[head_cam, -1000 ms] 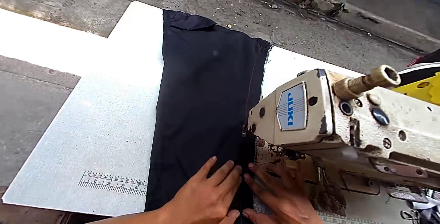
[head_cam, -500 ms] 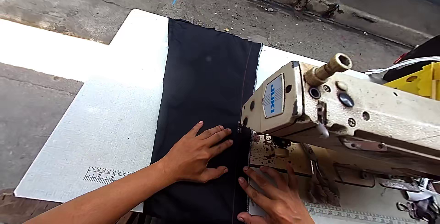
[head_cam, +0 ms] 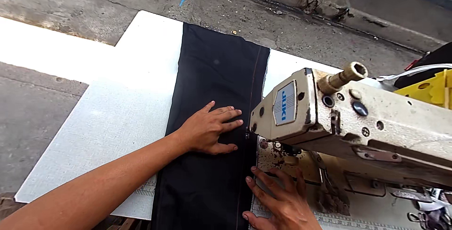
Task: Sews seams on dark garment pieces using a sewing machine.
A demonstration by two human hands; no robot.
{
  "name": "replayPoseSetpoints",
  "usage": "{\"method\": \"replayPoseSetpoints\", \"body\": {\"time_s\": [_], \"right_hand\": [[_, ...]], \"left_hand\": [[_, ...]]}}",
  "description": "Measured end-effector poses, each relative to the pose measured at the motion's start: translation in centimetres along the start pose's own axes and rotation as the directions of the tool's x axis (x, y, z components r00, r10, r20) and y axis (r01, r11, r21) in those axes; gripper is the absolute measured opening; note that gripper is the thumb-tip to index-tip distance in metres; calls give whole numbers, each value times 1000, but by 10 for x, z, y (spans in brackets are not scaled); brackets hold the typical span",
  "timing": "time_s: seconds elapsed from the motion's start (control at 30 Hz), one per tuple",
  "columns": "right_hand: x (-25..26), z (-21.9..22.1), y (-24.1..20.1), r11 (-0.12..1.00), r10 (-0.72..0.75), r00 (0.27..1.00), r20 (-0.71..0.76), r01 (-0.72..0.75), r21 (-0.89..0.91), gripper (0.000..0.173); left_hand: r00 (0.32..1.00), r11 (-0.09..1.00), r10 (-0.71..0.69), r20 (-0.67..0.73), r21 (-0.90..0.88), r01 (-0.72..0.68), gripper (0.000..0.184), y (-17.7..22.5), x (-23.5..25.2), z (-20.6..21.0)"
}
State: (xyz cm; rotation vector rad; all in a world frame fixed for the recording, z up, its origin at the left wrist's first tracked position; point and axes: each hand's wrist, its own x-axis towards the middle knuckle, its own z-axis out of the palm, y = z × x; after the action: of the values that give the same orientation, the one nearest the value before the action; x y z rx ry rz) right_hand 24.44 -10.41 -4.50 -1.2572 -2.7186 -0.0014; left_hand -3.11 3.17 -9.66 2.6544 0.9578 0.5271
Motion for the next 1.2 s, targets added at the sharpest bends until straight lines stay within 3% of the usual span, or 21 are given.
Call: {"method": "replayPoseSetpoints", "body": {"time_s": [0.1, 0.2, 0.27, 0.33, 0.5, 0.8, 1.07, 1.2], "right_hand": [[7, 0, 2, 1000, 7, 1000, -20, -7, -7, 63], [10, 1, 4, 1000, 8, 999, -38, -8, -2, 59], [7, 2, 1, 1000, 2, 1000, -30, -1, 16, 56], [2, 1, -4, 1000, 1, 1000, -10, -1, 29, 59], [-8, 2, -16, 999, 39, 999, 16, -40, 16, 70], [3, -6, -10, 989, 110, 988, 111, -120, 92, 64], [25, -8, 3, 987, 121, 988, 94, -130, 95, 58], [33, 0, 16, 992, 97, 995, 13, -97, 86, 61]], "left_hand": [[999, 997, -28, -40, 73, 31, 61, 7, 2, -5], [982, 995, -12, -187, 97, 31, 31, 62, -8, -19], [989, 998, -37, -142, 47, 44, 38, 102, -26, -21], [994, 993, -32, -106, 109, 43, 49, 120, -45, -12], [993, 997, -60, -102, 39, 64, 54, 109, -52, -5], [992, 995, -100, -81, 5, 101, 62, 101, -52, -17], [987, 990, -122, -103, -82, 114, 69, 79, -44, -14], [988, 985, -136, -69, -115, 127, 71, 71, -35, -16]]}}
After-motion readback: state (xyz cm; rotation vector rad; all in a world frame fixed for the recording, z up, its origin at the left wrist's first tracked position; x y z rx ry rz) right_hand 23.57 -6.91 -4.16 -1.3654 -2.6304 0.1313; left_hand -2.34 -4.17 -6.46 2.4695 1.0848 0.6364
